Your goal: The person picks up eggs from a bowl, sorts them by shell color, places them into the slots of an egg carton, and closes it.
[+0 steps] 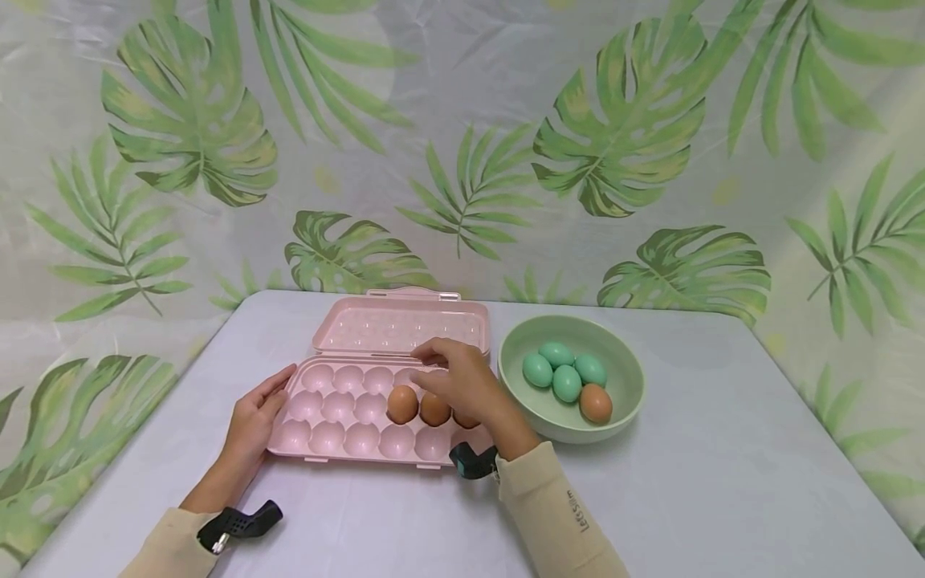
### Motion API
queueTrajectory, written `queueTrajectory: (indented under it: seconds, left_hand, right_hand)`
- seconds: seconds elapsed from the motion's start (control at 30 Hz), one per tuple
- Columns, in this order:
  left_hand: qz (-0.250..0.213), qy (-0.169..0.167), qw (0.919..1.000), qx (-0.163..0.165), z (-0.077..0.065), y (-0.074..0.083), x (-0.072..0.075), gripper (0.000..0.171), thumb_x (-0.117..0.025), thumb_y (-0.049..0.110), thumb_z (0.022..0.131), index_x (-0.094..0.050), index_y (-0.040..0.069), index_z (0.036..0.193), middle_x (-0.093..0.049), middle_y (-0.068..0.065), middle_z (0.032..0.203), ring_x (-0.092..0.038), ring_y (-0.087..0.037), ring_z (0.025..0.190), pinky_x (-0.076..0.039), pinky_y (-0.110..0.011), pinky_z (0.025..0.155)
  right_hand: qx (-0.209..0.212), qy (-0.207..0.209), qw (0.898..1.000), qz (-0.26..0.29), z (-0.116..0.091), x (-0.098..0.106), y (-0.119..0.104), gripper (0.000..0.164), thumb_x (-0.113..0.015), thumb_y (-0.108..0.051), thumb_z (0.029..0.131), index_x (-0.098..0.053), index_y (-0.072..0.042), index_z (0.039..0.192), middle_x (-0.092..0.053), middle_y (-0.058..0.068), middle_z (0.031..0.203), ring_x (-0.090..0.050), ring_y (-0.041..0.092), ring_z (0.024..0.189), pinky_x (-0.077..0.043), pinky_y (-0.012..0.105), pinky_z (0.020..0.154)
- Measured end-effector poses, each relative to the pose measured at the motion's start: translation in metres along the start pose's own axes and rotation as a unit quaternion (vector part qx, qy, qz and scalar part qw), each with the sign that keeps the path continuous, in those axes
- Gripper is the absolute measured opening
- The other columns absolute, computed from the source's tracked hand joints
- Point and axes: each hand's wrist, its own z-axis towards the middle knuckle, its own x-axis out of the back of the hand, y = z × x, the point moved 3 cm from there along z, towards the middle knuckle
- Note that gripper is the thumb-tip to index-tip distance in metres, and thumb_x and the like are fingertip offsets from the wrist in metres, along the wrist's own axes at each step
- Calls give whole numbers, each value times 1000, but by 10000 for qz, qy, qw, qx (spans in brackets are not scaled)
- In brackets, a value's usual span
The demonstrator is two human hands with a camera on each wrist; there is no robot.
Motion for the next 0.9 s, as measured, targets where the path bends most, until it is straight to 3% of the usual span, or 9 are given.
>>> queueTrajectory:
  seconds: [0.17, 0.37, 0.6, 0.9]
  left_hand:
    - [-109, 27, 9999, -105, 0, 1, 0, 41, -43, 0, 98, -49, -2, 138, -50, -14, 141, -42, -20, 133, -38, -7, 95]
    - [-124, 30, 9999, -53, 0, 2, 0, 40, -43, 0, 99, -49, -1, 139, -50, -14, 142, -42, -19, 133, -38, -8, 97]
    - [-63, 17, 10000, 50, 2, -1, 0, 41, -43, 3, 99, -49, 0, 139, -49, -13, 142, -43, -18, 133, -38, -9, 98]
    - [-112, 12, 9999, 47, 2, -1, 0, 41, -43, 3, 100, -49, 1, 140, -48, -12, 143, -42, -16, 133, -38, -9, 98]
  right_hand:
    - [-20, 157, 9998, 78, 1, 12, 0, 27, -72, -15, 86, -68, -8, 112, -67, 6, 113, -64, 23, 107, -51, 39, 95]
    - [-10, 287, 9996, 80, -1, 24, 4, 28, -71, -12, 87, -67, -5, 113, -66, 14, 117, -63, 27, 107, -51, 40, 94]
    - [-108, 419, 9991, -32, -5, 39, 11, 28, -71, -14, 86, -67, -6, 113, -67, 9, 114, -63, 26, 107, -51, 39, 94]
    - [-130, 476, 9988, -2, -12, 51, 17, 31, -69, -12, 88, -65, 1, 116, -65, 17, 117, -63, 31, 108, -53, 38, 92]
